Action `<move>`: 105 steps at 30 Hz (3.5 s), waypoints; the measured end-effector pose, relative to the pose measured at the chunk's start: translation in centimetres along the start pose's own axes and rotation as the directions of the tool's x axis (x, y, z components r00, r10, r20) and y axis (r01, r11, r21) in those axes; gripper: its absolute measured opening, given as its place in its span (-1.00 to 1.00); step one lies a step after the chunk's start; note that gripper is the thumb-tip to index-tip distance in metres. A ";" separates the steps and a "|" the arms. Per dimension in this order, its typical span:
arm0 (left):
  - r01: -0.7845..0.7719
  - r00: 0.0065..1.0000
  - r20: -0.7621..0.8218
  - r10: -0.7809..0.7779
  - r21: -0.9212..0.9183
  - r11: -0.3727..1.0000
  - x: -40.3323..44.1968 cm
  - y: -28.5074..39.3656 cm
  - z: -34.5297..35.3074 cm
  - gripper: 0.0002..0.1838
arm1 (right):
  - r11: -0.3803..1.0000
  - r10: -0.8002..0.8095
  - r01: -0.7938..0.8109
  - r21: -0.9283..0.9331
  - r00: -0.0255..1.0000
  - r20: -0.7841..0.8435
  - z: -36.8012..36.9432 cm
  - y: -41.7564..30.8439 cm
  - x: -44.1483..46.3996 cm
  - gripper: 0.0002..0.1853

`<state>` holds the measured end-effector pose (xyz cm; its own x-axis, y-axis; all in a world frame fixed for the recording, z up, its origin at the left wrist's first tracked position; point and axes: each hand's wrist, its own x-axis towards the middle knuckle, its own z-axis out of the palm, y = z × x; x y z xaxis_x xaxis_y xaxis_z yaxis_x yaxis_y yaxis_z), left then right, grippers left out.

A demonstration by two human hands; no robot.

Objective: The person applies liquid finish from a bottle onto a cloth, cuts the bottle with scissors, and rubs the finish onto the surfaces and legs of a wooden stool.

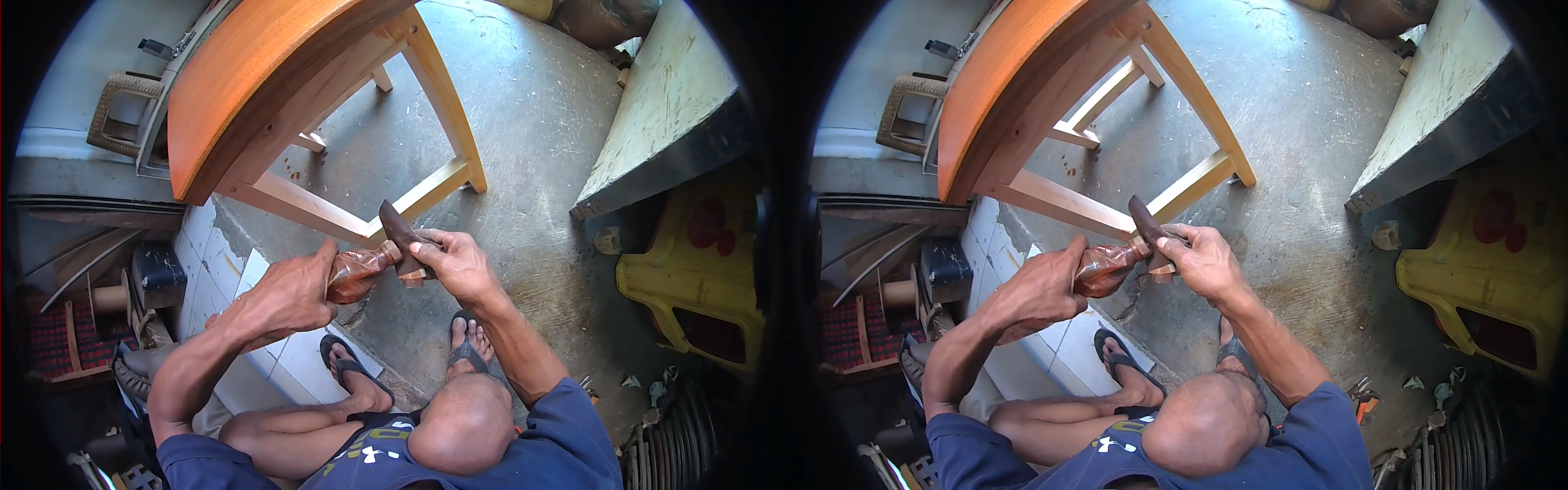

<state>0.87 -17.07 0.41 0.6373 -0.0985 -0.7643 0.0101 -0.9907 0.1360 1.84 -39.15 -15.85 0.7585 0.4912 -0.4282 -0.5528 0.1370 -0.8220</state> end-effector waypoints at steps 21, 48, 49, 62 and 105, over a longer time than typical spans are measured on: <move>-0.240 0.892 -0.448 -0.063 -0.587 0.774 -4.7 -14.4 12.2 -0.13 | -0.026 -0.994 0.723 -0.691 -0.093 -0.060 12.5 -10.5 8.0 -0.52; -0.713 0.658 -0.735 -0.162 -0.678 0.177 -2.1 -18.3 19.2 -0.17 | -0.851 0.460 0.525 -0.007 0.754 0.469 31.9 -26.0 11.0 -0.88; -0.701 0.666 -0.729 -0.159 -0.684 0.202 -1.9 -18.2 19.2 -0.18 | -0.851 0.444 0.524 -0.040 0.757 0.479 30.0 -25.2 8.5 -0.87; -0.737 0.637 -0.754 -0.162 -0.657 0.158 -3.3 -14.8 17.2 -0.21 | -0.912 0.255 0.398 0.103 0.349 0.902 24.6 -20.4 1.9 -0.81; -0.549 0.761 -0.603 -0.239 -0.795 0.259 -2.2 -13.3 15.4 -0.09 | 0.240 -0.967 0.810 -0.536 0.152 -0.203 -8.6 -25.9 9.6 -0.60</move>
<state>-12.57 -5.16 -9.40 0.9473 0.2188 -0.2338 0.2652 -0.1271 0.9558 26.36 -45.36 -1.85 0.7202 -0.2324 0.6537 0.6664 -0.0302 -0.7450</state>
